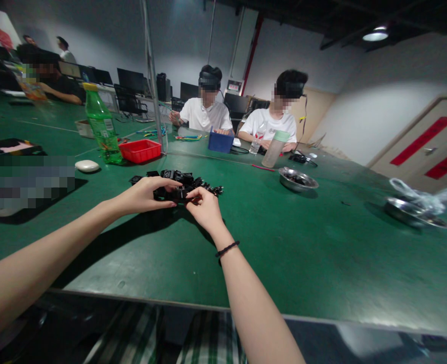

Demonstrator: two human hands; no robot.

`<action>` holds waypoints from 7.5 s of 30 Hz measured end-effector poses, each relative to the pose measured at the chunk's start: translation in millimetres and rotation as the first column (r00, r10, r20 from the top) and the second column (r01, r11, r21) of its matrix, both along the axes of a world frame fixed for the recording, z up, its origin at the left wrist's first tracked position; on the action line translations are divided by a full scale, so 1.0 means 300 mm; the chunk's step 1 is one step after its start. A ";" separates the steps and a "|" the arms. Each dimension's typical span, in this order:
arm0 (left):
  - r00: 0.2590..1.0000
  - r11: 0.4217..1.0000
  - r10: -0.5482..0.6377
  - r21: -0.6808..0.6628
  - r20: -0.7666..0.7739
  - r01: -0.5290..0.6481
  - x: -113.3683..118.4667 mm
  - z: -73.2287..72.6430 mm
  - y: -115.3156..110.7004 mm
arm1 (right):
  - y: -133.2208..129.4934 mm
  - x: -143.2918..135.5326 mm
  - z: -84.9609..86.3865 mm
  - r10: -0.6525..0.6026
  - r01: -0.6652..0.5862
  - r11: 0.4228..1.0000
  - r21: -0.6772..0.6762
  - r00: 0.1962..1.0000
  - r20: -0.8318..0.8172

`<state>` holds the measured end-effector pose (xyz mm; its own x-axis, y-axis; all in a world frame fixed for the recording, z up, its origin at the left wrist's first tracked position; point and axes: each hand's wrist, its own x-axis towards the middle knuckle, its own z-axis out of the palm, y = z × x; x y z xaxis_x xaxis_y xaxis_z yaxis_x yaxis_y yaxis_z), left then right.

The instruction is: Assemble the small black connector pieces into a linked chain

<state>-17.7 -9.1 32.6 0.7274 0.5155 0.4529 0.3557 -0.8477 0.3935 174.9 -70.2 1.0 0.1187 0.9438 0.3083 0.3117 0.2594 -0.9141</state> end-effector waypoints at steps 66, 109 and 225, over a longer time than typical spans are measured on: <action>0.994 0.896 0.039 0.444 -0.105 0.012 0.014 -0.023 -0.019 | -0.022 -0.012 0.054 -0.121 -0.130 0.908 -0.399 0.829 -0.545; 0.993 0.905 0.057 0.424 -0.099 -0.010 0.012 -0.041 -0.008 | 0.002 0.044 0.045 -0.251 0.168 0.950 -0.263 0.911 -0.327; 0.967 0.939 0.198 0.313 -0.158 -0.141 -0.005 -0.043 0.021 | 0.010 0.176 0.030 -0.401 0.423 0.845 -0.328 0.906 0.135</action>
